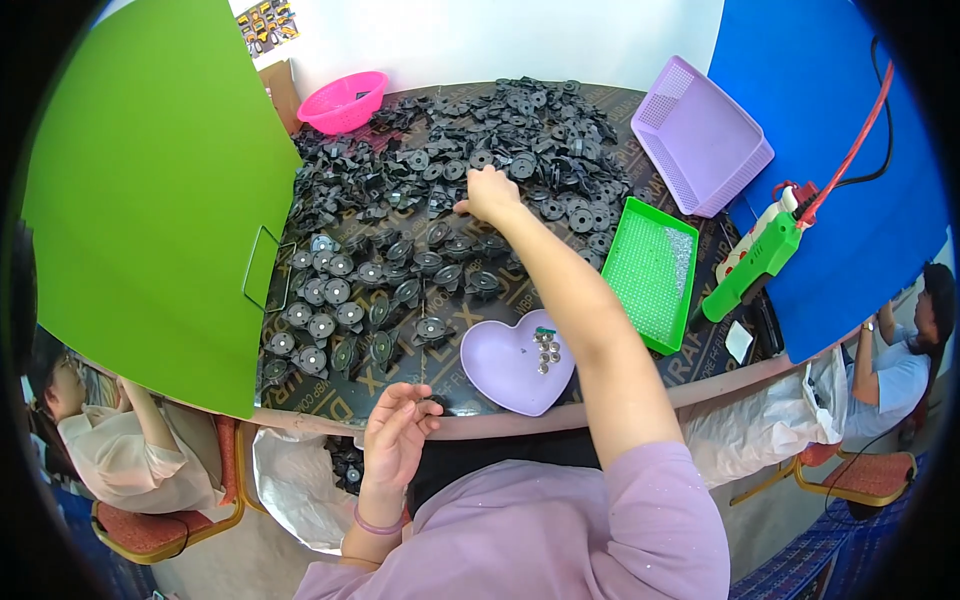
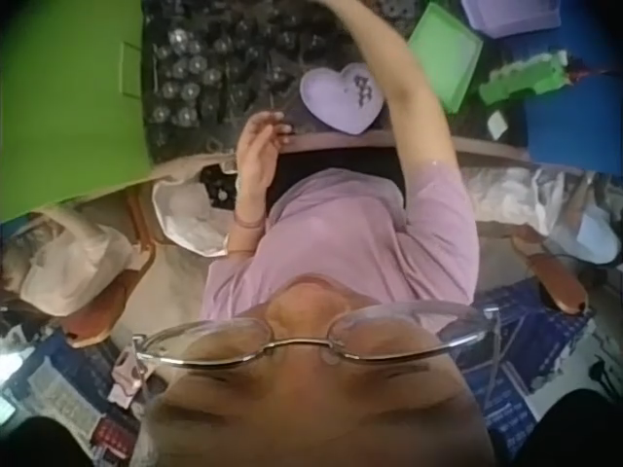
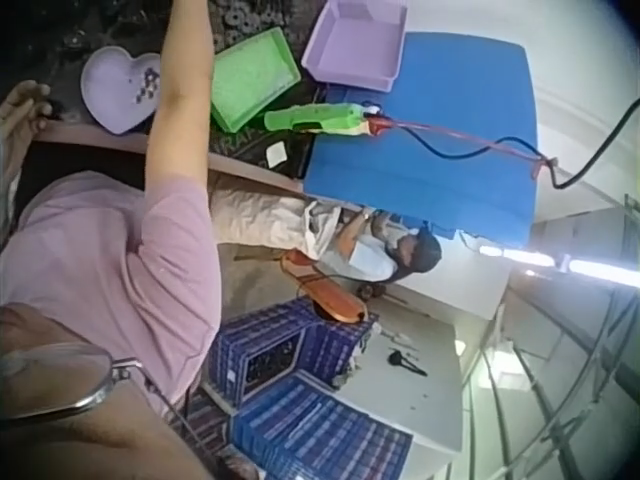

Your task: Assembling small black plastic components by inserting tiny white pins into designated slots.

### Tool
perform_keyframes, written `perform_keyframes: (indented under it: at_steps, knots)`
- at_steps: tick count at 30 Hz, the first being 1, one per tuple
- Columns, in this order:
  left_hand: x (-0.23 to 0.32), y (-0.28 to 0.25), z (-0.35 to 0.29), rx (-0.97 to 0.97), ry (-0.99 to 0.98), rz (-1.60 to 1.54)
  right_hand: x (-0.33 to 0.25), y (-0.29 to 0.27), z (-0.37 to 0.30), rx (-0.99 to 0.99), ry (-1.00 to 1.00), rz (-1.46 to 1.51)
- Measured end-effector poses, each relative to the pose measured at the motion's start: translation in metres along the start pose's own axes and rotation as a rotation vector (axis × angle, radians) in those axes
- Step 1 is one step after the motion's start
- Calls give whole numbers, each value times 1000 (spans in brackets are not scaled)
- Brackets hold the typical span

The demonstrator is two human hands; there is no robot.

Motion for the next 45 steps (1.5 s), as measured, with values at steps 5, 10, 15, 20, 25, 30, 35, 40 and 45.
perform_keyframes:
  at_steps: [5, 10, 15, 20, 25, 30, 35, 40, 45]
  knots:
    - [8, -4, -2, 0, 23, -4, -2, 15, -1, -67, -1, -168]
    - [25, -2, -2, 66, 196, 161, -56, -49, -58, -79, -104, 389]
    - [34, 37, -8, 71, 539, 473, -110, -69, -200, -410, -340, 543]
    - [17, 50, -4, -46, 630, 506, -96, -92, -242, -363, -321, 566]
    - [-15, 48, 8, -50, 230, 27, -59, -110, -248, -217, -445, 651]
    - [-31, 37, 15, -104, 6, -208, -11, -91, -270, -227, -390, 177]
    - [-39, 41, 13, -122, -81, -227, -14, -75, -279, -296, -442, 81]
    - [-41, 37, 13, -118, -102, -172, -14, -87, -284, -265, -466, 181]
    - [-48, 51, 10, -169, -168, -163, -27, -122, -277, -4, -503, 415]
Point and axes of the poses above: each hand's wrist, its own z-axis towards the middle knuckle, its own y-axis out of the palm, x = y × z, the point moved 10 cm from there along z, towards the middle knuckle, and after that the axes turned 4 degrees about x, right-handed, at the moved point
